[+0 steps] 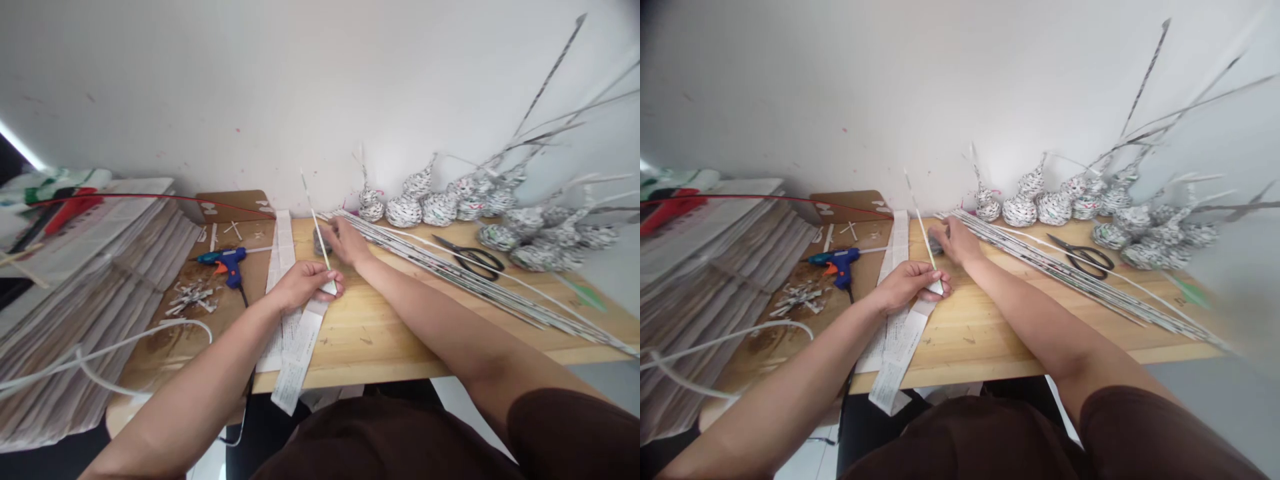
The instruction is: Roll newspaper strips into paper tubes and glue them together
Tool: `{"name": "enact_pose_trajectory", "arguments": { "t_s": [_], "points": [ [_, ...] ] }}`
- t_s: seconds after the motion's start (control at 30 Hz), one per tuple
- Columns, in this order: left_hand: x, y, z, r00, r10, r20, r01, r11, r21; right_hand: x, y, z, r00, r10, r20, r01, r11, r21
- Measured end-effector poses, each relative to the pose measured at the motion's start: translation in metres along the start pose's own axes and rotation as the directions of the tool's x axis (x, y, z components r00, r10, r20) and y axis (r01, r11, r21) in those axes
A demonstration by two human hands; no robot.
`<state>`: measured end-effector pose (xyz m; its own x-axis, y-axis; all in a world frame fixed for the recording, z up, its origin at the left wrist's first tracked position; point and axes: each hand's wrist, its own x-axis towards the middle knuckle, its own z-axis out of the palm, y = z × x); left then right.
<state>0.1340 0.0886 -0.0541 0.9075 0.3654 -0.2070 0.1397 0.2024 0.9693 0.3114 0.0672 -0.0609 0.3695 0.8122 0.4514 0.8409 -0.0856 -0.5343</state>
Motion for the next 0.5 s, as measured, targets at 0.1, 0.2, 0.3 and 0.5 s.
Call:
{"name": "enact_pose_trajectory", "arguments": {
  "t_s": [0.1, 0.2, 0.3, 0.5],
  "points": [
    [0.0, 0.0, -0.002, 1.0, 0.004, -0.008, -0.004, 1.0, -0.009, 0.002, -0.005, -0.01, 0.994, 0.022, -0.111, 0.005, 0.971, 0.238],
    [0.0, 0.001, -0.003, 1.0, 0.002, -0.022, -0.002, 1.0, -0.008, 0.001, -0.014, -0.023, 0.98, 0.075, 0.182, -0.164, 0.825, 0.54],
    [0.0, 0.002, -0.004, 1.0, 0.008, -0.029, -0.008, 1.0, 0.003, -0.001, -0.023, -0.034, 0.899, 0.034, 0.438, -0.358, 0.635, 0.685],
    [-0.001, 0.004, -0.004, 0.999, 0.034, -0.03, -0.034, 0.999, 0.018, 0.001, -0.038, -0.05, 0.959, 0.081, 0.272, -0.262, 0.619, 0.741]
  ]
}}
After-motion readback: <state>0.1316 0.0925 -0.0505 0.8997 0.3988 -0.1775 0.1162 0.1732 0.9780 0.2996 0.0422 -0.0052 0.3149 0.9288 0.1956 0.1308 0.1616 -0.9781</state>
